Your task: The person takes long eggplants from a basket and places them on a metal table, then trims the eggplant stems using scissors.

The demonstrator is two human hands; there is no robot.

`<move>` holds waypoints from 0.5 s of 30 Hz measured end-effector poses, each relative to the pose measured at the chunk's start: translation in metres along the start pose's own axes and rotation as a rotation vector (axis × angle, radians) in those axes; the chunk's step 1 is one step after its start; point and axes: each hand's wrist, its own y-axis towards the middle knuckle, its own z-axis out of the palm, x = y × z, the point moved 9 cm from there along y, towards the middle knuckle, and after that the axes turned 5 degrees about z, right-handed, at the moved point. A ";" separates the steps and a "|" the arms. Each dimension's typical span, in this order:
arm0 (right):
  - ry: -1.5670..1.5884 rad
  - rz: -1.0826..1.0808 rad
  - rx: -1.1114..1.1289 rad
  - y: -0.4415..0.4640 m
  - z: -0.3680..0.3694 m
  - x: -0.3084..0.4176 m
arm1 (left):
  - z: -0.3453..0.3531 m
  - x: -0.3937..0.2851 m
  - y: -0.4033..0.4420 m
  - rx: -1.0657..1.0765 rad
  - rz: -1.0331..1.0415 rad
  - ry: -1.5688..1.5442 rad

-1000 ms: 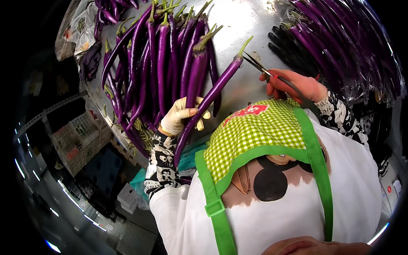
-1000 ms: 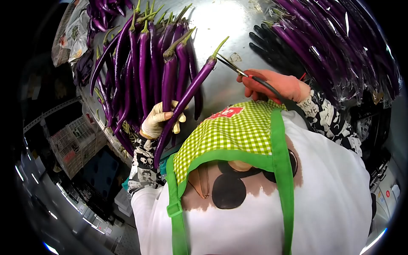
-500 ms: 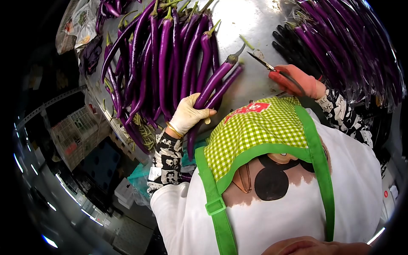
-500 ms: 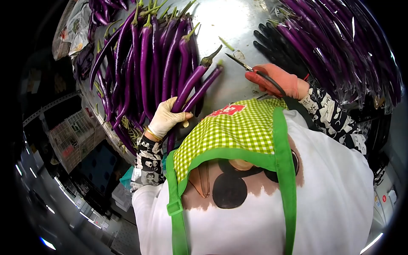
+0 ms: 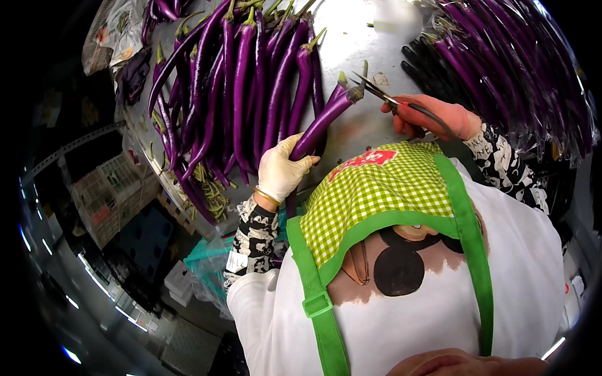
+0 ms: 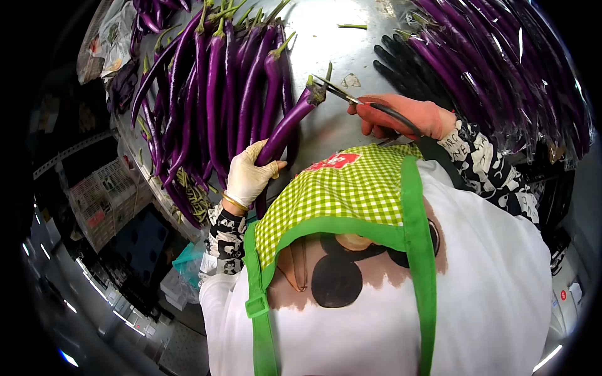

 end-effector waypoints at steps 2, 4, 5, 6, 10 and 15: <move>-0.047 -0.008 -0.015 0.001 -0.003 0.001 | 0.000 -0.002 -0.001 -0.049 0.061 0.126; -0.093 -0.026 -0.033 0.006 -0.006 -0.002 | -0.004 -0.013 -0.003 -0.143 0.162 0.298; -0.095 -0.008 -0.024 0.006 -0.006 -0.002 | -0.006 -0.019 -0.005 -0.191 0.211 0.382; -0.096 0.011 -0.015 0.005 -0.005 -0.001 | -0.006 -0.020 -0.005 -0.226 0.203 0.443; -0.128 0.068 -0.044 0.000 0.004 -0.004 | -0.001 -0.013 -0.011 -0.310 0.197 0.526; -0.122 -0.039 -0.071 0.003 0.013 -0.005 | 0.004 0.006 -0.015 -0.326 0.153 0.406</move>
